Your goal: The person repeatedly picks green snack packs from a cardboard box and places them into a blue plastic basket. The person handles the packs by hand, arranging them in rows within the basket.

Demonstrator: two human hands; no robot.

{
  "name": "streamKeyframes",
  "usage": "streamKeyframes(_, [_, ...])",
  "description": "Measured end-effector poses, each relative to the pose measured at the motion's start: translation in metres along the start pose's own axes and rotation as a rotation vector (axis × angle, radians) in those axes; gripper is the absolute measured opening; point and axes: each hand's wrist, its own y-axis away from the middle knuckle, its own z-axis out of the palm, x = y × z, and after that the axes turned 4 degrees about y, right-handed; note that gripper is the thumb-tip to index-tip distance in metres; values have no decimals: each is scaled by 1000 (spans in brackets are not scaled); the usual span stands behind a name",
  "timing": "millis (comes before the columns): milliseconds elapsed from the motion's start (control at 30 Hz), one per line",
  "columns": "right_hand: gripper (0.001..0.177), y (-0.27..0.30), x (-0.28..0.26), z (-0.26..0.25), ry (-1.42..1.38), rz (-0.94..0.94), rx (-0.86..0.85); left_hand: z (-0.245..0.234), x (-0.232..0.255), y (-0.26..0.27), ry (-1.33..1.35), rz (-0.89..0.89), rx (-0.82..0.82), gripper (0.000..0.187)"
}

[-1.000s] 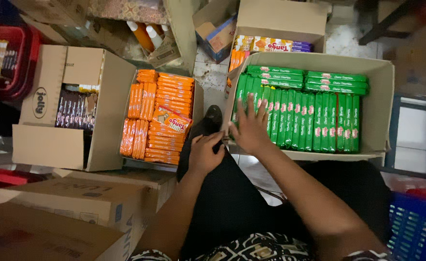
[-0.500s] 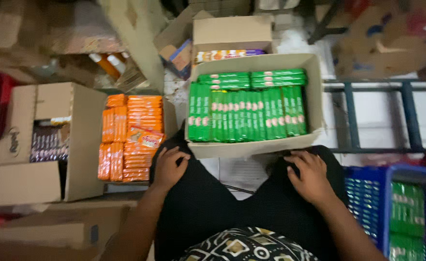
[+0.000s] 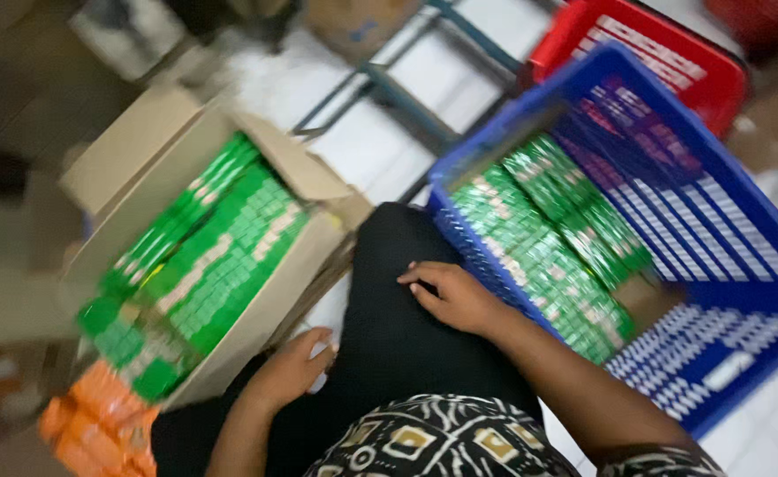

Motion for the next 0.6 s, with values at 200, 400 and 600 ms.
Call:
streamKeyframes(200, [20, 51, 27, -39, -313, 323, 600, -15, 201, -15, -202, 376, 25, 37])
streamKeyframes(400, [24, 106, 99, -67, -272, 918, 572, 40, 247, -51, -286, 682, -112, 50])
streamKeyframes(600, [53, 176, 231, -30, -107, 1182, 474, 60, 239, -67, -454, 687, -110, 49])
